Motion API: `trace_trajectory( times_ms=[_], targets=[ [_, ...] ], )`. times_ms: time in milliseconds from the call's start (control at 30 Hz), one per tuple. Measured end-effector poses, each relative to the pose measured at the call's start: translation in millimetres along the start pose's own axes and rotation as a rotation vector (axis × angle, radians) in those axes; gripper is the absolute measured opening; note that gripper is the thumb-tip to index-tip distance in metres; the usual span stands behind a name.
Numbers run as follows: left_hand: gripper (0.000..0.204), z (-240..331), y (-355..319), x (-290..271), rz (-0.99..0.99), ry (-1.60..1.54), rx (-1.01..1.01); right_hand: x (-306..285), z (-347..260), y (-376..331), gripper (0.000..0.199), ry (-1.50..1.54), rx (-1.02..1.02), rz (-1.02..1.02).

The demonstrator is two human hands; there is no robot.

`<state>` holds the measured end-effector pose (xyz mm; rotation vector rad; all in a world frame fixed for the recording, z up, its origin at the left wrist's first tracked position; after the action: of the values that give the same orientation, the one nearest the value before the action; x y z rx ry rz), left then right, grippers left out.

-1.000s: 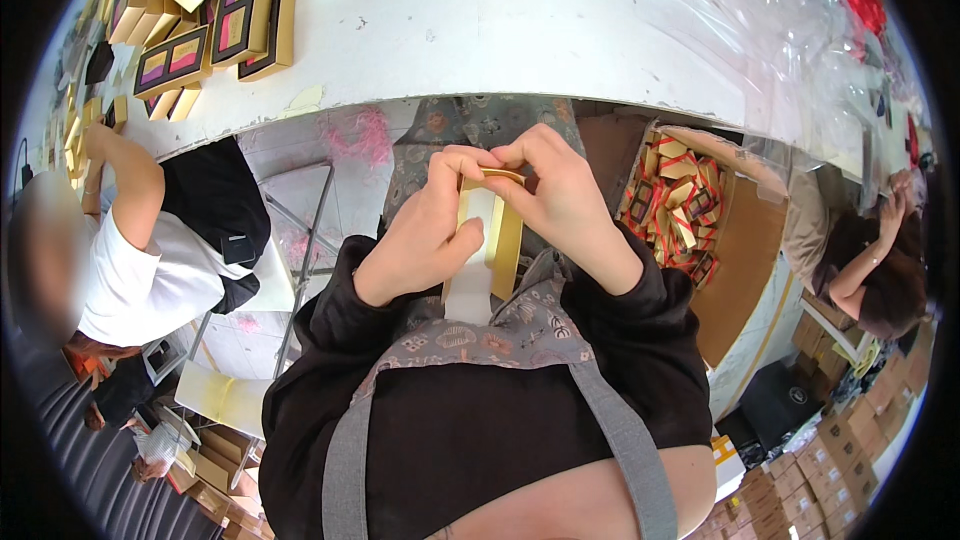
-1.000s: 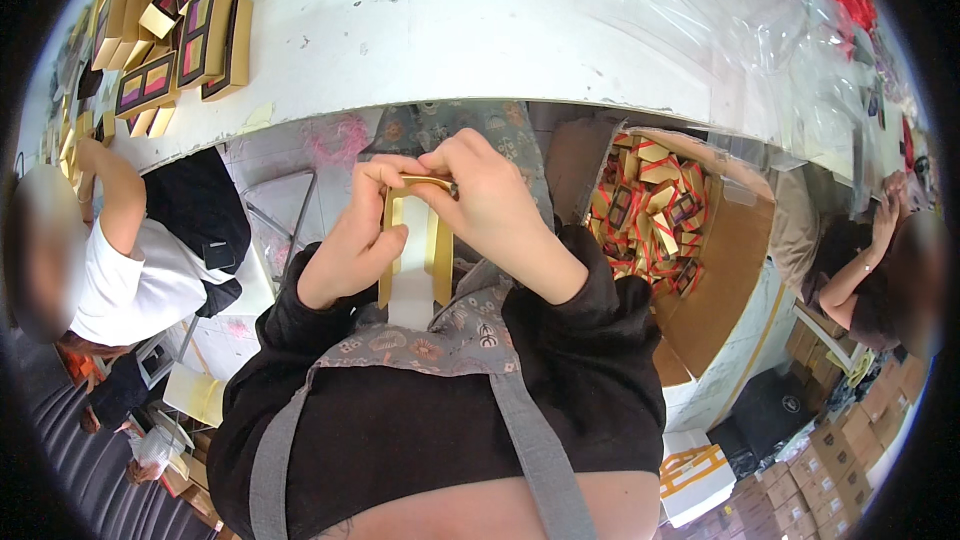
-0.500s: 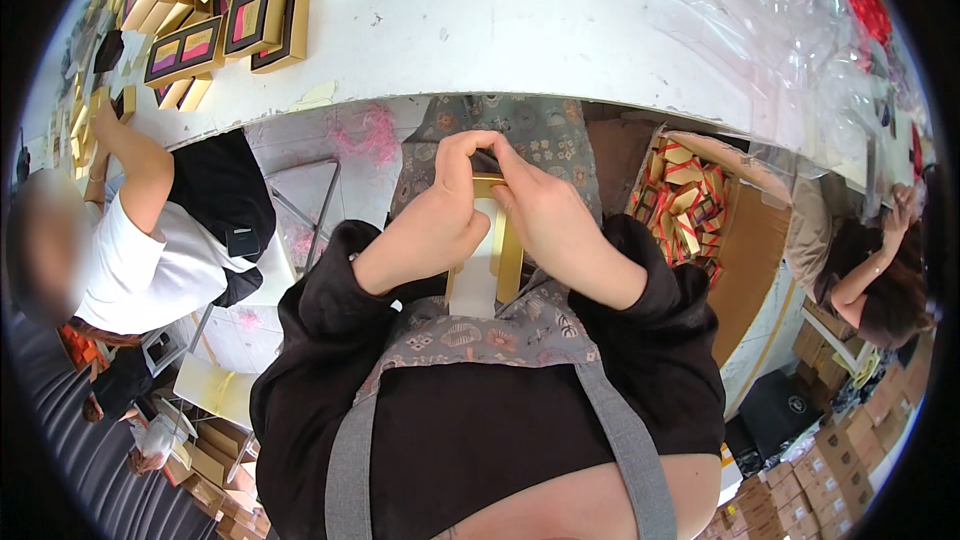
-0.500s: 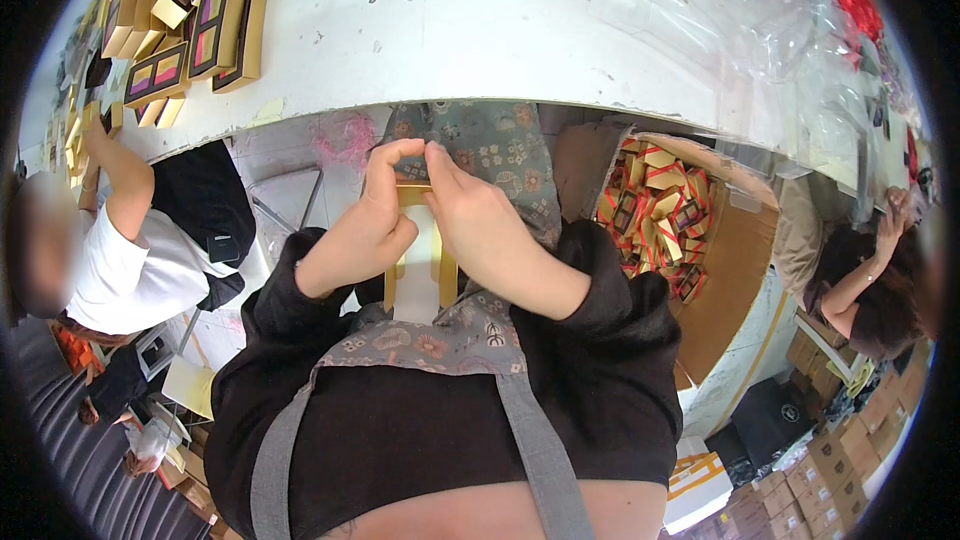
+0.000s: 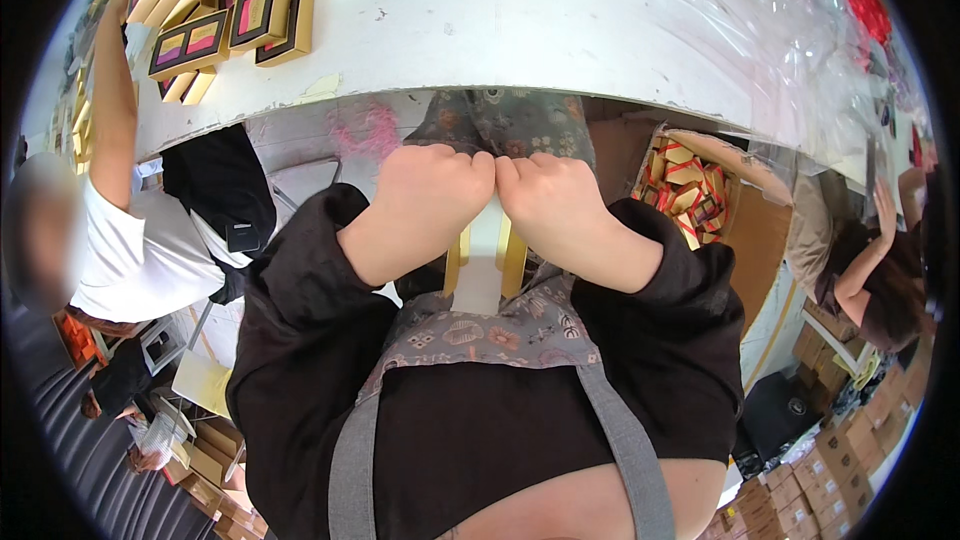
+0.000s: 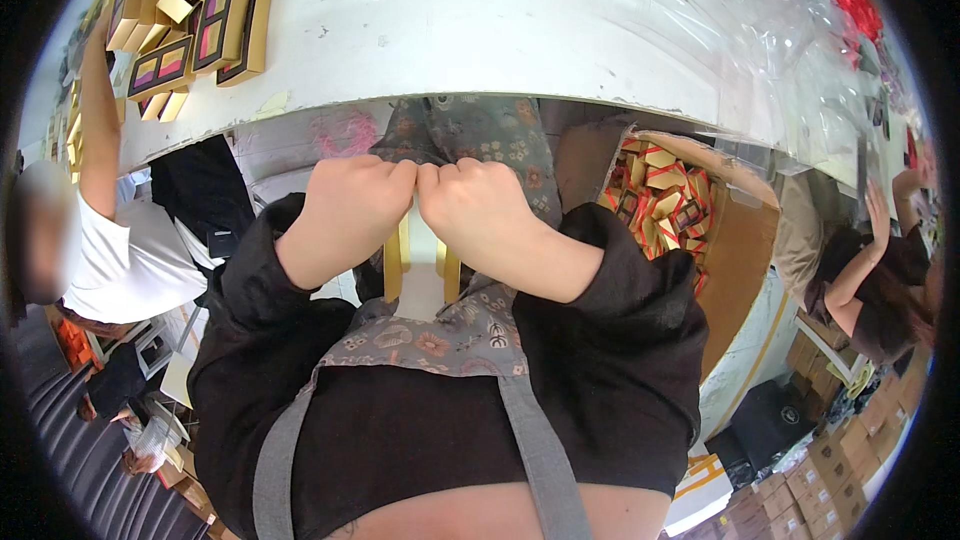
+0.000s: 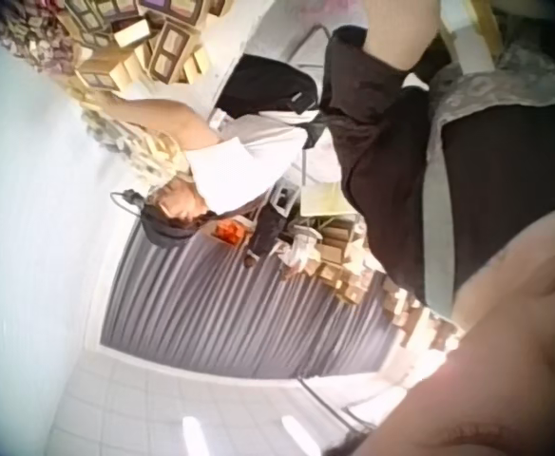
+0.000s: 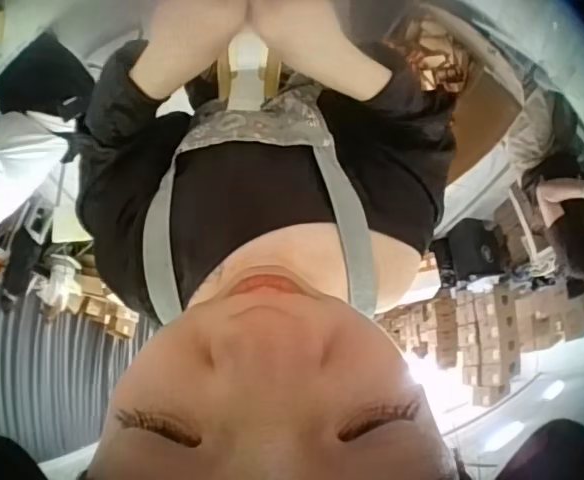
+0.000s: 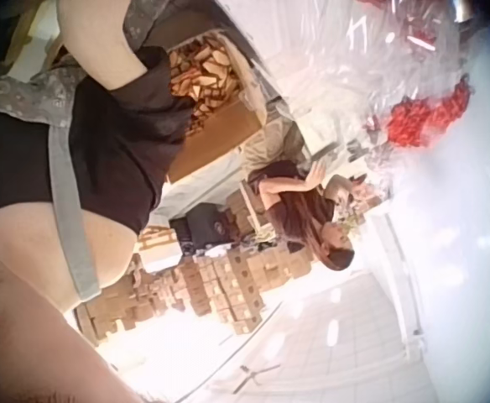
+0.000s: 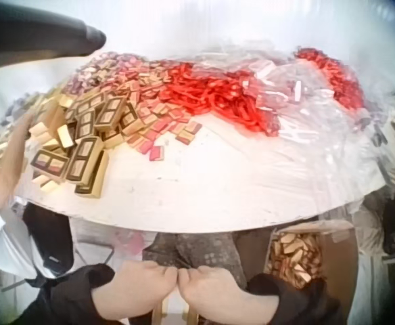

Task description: The person folds flat cardboard pieces into small rectangular boxes, inserts a white foam insert, and places a small rectangular item inside. They then close the box and tie a red ribbon around it. The process is repeated for multiple boxes.

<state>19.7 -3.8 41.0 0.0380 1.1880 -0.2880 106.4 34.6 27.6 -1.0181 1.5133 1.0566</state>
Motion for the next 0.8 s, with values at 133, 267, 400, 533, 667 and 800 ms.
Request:
trace_trajectory(
  times_ms=[133,267,400,533,667,800],
  targets=[
    [0.009,-9.5,6.8,1.9,0.020,-0.010,0.043,2.2,4.0,5.7,0.019,-0.010,-0.025,-0.011],
    [0.023,-26.5,10.9,-14.5,0.204,-0.073,-0.098,-0.9,15.0,21.9,0.029,-0.040,0.085,0.068],
    [0.040,-73.4,-16.5,-52.8,0.545,-0.361,-0.566,-73.0,39.9,16.5,0.078,-0.011,0.386,0.604],
    [0.038,-82.2,-22.2,-25.2,1.065,-1.399,-0.509,-26.6,21.9,0.9,0.117,0.675,0.527,0.684],
    [0.048,-29.3,-6.3,25.6,0.680,-1.220,-0.397,-10.7,21.3,10.6,0.077,1.052,0.478,0.740],
    [0.054,-22.8,-1.3,-9.0,0.778,-0.938,-0.215,-21.3,41.4,11.3,0.065,0.735,0.537,0.587]
  ],
)
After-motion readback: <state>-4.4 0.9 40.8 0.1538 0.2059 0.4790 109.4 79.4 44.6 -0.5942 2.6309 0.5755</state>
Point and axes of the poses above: each hand's wrist, its own y-axis towards the middle knuckle, its own x-axis out of the palm, z = x × y, the point moved 6 cm from there along y, towards the middle knuckle, and after that the axes turned 12 degrees about -y, right-handed, at the moved point
